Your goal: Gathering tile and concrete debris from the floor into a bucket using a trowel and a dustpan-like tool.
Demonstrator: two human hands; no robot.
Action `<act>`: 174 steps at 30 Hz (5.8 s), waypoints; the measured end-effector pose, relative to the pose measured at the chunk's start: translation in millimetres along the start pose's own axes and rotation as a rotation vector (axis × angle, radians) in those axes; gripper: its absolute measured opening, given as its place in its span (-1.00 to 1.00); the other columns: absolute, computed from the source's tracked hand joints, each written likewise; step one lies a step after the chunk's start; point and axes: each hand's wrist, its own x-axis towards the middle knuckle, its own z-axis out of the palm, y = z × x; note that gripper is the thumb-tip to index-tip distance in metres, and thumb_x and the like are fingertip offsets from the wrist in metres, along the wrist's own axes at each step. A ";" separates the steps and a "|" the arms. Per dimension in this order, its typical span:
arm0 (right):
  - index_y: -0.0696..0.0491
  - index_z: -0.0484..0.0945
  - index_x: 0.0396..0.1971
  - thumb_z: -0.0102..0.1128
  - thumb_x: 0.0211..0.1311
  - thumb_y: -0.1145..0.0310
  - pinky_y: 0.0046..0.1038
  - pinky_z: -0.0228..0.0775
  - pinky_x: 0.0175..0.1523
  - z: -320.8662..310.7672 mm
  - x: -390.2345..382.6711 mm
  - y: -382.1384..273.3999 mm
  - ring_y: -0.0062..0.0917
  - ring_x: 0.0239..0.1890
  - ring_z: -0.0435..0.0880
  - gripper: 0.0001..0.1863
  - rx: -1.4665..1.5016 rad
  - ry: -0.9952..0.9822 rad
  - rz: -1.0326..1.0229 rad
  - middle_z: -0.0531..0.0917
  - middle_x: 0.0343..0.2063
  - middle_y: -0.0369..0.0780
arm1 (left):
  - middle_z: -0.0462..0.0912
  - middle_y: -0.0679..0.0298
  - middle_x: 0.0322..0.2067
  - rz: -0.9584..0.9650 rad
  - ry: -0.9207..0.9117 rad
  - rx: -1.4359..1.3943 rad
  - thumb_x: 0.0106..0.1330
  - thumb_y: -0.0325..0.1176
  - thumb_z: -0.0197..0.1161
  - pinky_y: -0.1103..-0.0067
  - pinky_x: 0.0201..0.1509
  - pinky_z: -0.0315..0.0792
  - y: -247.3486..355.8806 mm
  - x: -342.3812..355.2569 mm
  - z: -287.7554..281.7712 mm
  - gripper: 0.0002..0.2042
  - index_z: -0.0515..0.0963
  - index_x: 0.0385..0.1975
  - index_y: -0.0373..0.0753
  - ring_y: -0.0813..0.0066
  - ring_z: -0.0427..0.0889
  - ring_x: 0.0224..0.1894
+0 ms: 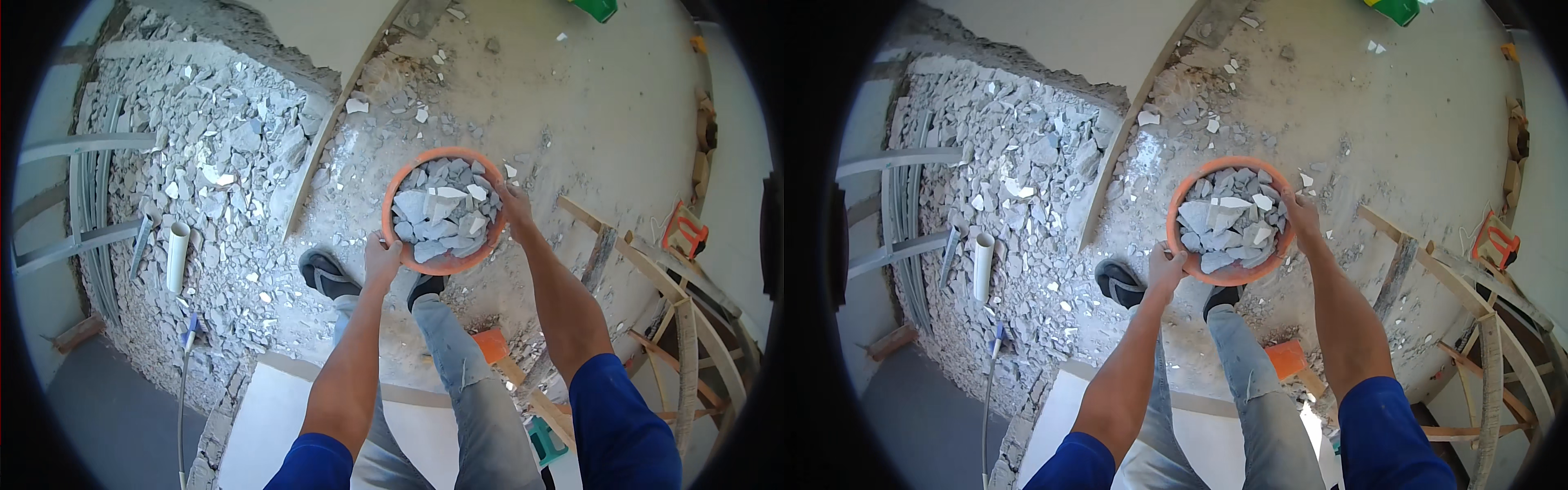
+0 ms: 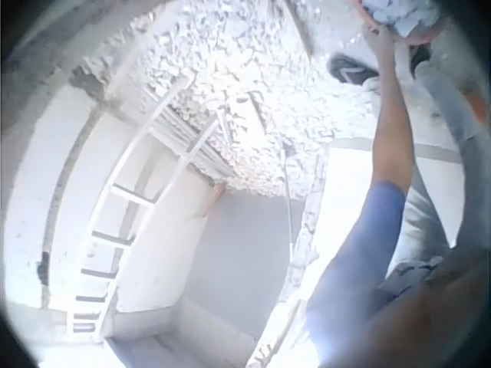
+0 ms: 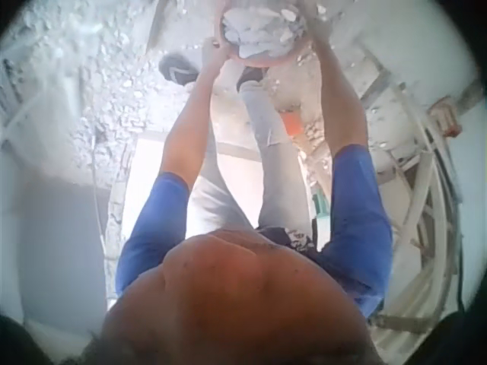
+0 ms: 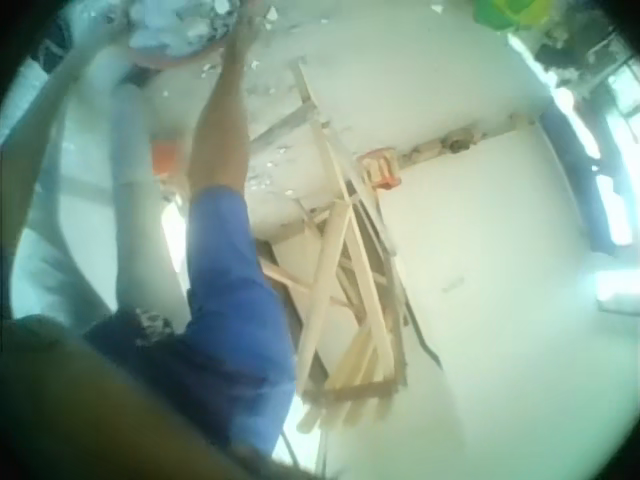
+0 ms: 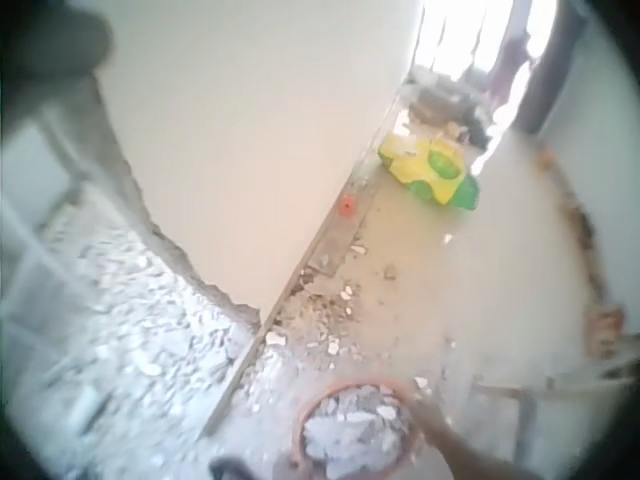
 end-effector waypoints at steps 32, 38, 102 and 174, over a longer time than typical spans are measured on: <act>0.18 0.64 -0.07 0.23 0.37 0.09 -0.40 0.40 -0.06 522.3 -356.9 -338.2 -0.50 -0.22 0.60 -0.58 -0.514 -0.696 -0.134 0.69 -0.29 -0.17 | 0.55 0.33 -0.55 -0.055 0.845 -0.495 0.40 -0.31 0.28 0.63 -0.52 0.38 174.6 -240.3 -559.1 -0.77 0.51 -0.44 -0.32 0.65 0.45 -0.58; 0.19 0.65 -0.08 0.22 0.39 0.11 -0.49 0.40 -0.08 567.9 -271.8 -427.4 -0.61 -0.23 0.58 -0.60 -0.535 -0.580 -0.066 0.69 -0.27 -0.23 | 0.60 0.28 -0.50 -0.145 0.681 -0.484 0.39 -0.34 0.28 0.57 -0.45 0.55 271.9 -140.6 -583.3 -0.81 0.52 -0.33 -0.35 0.60 0.54 -0.54; 0.19 0.68 -0.33 0.16 0.40 -0.10 -0.33 0.50 -0.16 956.8 25.3 -1111.0 -0.39 -0.28 0.66 -0.45 -0.826 -0.600 -0.626 0.63 -0.41 -0.13 | 0.53 0.06 0.17 0.348 -0.016 -1.005 0.55 0.18 -0.24 0.30 0.09 0.53 851.2 426.2 -827.2 -0.36 0.33 0.32 -0.24 0.21 0.58 0.14; 0.09 0.66 -0.06 0.37 0.16 0.14 -0.14 0.52 0.05 845.3 -745.0 -412.2 -0.10 -0.05 0.70 -0.58 0.838 0.623 1.084 0.72 -0.13 -0.04 | 0.65 0.29 -0.39 0.805 -1.744 2.106 0.24 -0.16 0.32 0.41 -0.29 0.47 696.5 -2.4 -434.4 -0.68 0.68 -0.24 -0.34 0.43 0.62 -0.35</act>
